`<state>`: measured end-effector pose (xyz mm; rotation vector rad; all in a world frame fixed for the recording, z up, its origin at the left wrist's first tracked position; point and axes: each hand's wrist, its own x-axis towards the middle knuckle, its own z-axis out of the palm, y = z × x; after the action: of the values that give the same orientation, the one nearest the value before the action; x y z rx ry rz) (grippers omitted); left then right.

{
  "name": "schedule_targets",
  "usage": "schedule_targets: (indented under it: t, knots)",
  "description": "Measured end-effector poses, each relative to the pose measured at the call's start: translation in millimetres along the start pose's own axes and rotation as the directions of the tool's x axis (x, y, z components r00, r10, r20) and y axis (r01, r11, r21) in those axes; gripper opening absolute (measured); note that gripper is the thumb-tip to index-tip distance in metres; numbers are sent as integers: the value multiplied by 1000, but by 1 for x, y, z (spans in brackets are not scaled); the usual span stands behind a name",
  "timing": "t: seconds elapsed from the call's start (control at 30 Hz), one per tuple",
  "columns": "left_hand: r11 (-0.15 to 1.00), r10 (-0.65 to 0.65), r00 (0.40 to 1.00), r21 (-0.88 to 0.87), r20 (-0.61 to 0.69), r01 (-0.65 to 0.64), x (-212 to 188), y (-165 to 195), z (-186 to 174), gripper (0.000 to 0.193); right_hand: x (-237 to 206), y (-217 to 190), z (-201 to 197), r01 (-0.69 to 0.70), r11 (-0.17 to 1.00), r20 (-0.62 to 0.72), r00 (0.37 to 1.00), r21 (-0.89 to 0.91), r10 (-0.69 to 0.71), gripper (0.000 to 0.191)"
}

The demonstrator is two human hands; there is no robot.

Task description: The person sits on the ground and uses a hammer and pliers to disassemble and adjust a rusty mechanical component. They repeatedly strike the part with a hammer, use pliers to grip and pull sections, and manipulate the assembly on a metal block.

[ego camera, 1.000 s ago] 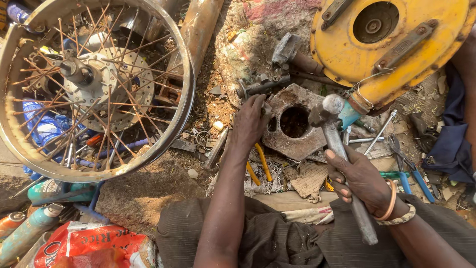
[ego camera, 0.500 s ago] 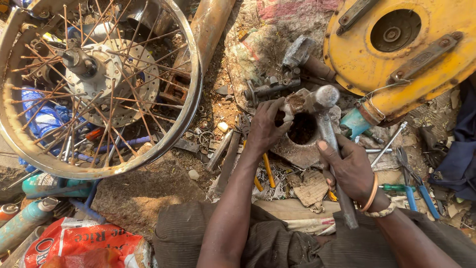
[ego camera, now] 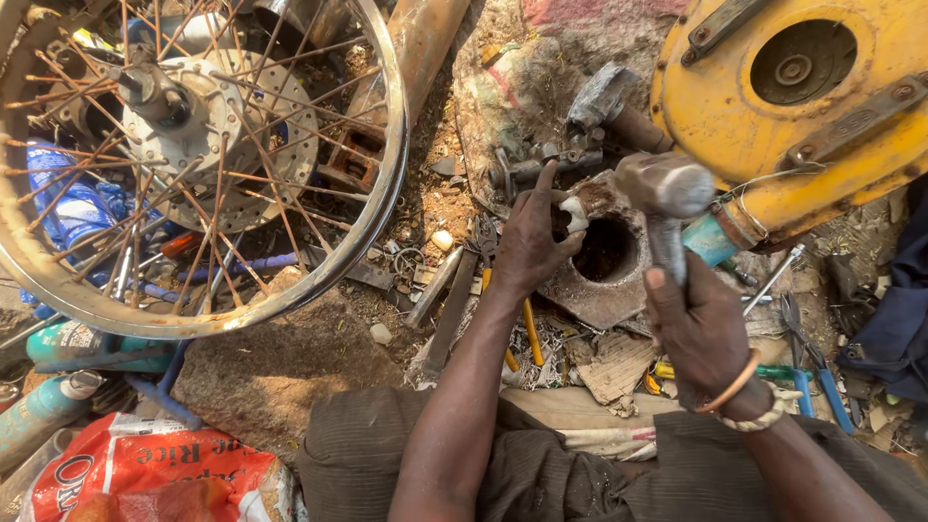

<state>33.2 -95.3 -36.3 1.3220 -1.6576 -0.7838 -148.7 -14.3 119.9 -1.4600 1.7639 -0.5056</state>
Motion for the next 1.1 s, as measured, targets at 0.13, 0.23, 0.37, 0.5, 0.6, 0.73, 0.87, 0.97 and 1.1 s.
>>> schedule_targets:
  t: [0.13, 0.23, 0.37, 0.5, 0.6, 0.73, 0.87, 0.97, 1.1]
  knots:
    - [1000, -9, 1000, -26, -1, 9, -1, -4, 4, 118, 1, -4, -5, 416, 907, -125, 898, -66, -421, 49]
    - [999, -27, 1000, -46, 1, 27, 0, -4, 4, 119, 21, -10, 13, -134, 922, 174, 962, -362, 208, 40]
    - [999, 6, 1000, -35, -11, -6, 2, -4, 2, 119, 13, -13, 8, 1, 934, 18, 1000, -356, 6, 44]
    - [1000, -6, 1000, -27, -8, 6, 0, -4, 2, 119, -9, -16, -9, 373, 918, -137, 910, -135, -391, 44]
    - [998, -22, 1000, -53, -3, 22, 0, -5, 3, 118, 6, -19, 4, 174, 963, 15, 985, -206, -175, 42]
    - [997, -37, 999, -70, 28, 39, 1, -6, 3, 116, 19, -17, 9, -178, 892, -32, 983, -416, 181, 49]
    - [999, -28, 1000, -34, 10, 29, 2, -5, 4, 119, -7, -4, -10, 142, 990, -225, 965, 23, -133, 45]
    - [997, -57, 998, -46, 36, 59, 1, -5, 1, 118, -7, 1, -4, 341, 939, -226, 919, 40, -324, 47]
    - [998, -27, 999, -62, 46, 30, 1, -5, -1, 117, 20, -8, 14, 9, 887, 34, 999, -461, 7, 47]
